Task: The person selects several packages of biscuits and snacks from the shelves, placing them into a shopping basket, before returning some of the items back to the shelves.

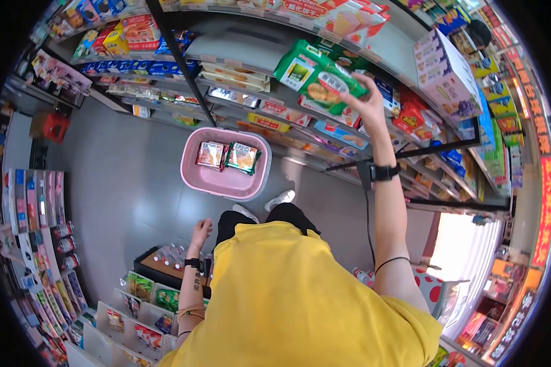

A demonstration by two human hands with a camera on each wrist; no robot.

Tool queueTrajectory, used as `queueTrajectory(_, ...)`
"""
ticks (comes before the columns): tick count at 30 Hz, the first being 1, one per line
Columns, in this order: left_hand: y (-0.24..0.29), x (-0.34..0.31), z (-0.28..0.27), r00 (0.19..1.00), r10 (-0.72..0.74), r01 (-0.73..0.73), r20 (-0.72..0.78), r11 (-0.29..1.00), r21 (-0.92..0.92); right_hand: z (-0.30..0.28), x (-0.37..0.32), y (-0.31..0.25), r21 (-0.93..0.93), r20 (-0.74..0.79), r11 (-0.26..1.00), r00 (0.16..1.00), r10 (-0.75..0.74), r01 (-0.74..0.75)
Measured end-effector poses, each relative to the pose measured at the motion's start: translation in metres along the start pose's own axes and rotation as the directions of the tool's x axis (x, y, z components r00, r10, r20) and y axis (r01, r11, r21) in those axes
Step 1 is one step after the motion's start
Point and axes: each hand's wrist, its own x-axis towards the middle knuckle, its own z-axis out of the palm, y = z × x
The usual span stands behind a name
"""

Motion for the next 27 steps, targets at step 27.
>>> queueTrajectory(27, -0.065, 0.029, -0.027, 0.979, -0.157, 0.139, -0.130, 0.981, -0.137, -0.037, 0.076, 0.070, -0.505, -0.268, 0.862, 0.957, -0.111, -0.041)
